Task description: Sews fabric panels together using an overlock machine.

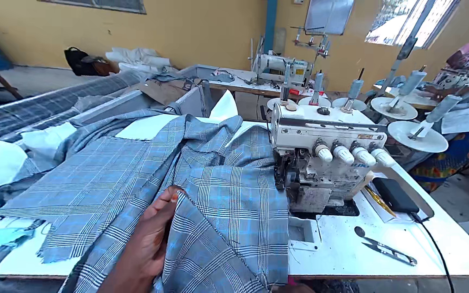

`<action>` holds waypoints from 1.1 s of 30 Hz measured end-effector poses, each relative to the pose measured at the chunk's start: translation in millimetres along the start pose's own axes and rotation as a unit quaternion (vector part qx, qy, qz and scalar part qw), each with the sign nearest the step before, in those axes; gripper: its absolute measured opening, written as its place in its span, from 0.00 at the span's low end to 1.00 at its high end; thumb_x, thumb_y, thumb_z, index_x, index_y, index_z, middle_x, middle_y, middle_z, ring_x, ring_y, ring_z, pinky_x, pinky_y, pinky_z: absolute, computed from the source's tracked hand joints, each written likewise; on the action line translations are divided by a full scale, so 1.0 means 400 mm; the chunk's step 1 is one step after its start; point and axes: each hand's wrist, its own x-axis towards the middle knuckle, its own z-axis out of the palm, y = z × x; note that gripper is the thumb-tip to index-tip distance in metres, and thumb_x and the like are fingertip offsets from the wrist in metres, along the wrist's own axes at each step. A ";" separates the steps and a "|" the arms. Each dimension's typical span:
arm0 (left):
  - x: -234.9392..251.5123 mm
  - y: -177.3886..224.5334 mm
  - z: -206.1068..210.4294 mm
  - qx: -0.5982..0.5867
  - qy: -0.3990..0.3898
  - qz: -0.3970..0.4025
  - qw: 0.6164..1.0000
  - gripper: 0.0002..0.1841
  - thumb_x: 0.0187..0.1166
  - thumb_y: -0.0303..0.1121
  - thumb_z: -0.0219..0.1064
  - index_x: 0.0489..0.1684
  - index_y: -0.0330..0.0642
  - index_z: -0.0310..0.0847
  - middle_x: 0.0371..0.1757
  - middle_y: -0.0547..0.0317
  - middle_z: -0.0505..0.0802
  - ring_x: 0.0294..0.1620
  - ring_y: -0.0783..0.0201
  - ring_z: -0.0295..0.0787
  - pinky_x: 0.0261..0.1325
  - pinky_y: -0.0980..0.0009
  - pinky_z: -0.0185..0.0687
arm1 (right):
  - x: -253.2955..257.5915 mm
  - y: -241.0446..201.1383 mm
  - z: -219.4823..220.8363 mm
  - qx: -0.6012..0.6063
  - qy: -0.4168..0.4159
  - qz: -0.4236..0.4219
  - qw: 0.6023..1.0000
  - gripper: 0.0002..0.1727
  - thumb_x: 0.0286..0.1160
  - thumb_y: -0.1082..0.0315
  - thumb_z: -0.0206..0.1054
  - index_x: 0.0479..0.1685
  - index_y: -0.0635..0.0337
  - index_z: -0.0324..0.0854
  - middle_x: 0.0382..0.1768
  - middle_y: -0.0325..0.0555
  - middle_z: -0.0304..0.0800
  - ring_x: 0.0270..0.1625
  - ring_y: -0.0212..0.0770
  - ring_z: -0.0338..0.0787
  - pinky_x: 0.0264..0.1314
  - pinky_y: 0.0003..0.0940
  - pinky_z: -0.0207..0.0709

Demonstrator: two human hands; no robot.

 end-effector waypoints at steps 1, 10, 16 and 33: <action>0.008 0.004 0.003 0.005 0.007 -0.006 1.000 0.20 0.91 0.31 0.40 0.39 0.54 0.82 0.28 0.70 0.91 0.26 0.80 0.89 0.28 0.80 0.88 | 0.009 0.004 0.002 0.001 0.004 -0.008 1.000 0.09 0.74 0.72 0.71 0.37 0.71 0.92 0.40 0.57 0.97 0.46 0.47 0.97 0.58 0.39 0.86; 0.101 0.026 0.020 0.031 0.004 -0.049 0.998 0.18 0.94 0.31 0.40 0.41 0.49 0.79 0.25 0.65 0.89 0.23 0.77 0.87 0.25 0.79 0.86 | 0.089 0.024 -0.009 -0.018 0.021 -0.040 0.999 0.07 0.72 0.71 0.73 0.36 0.68 0.93 0.39 0.52 0.98 0.48 0.42 0.97 0.58 0.34 0.87; 0.168 0.038 0.044 0.071 -0.010 -0.056 0.996 0.15 0.94 0.34 0.44 0.42 0.48 0.78 0.25 0.66 0.89 0.23 0.77 0.87 0.26 0.80 0.85 | 0.143 0.032 -0.012 -0.037 0.038 -0.068 0.996 0.06 0.71 0.71 0.74 0.35 0.66 0.94 0.40 0.49 0.98 0.48 0.40 0.97 0.57 0.31 0.86; 0.233 0.060 -0.085 0.299 -0.025 0.117 0.947 0.09 0.88 0.30 0.57 0.56 0.38 0.78 0.69 0.57 0.83 0.64 0.65 0.82 0.67 0.60 0.80 | 0.282 0.067 -0.006 -0.099 0.129 -0.165 0.973 0.11 0.75 0.65 0.69 0.38 0.60 0.95 0.41 0.43 0.99 0.47 0.36 0.96 0.54 0.28 0.87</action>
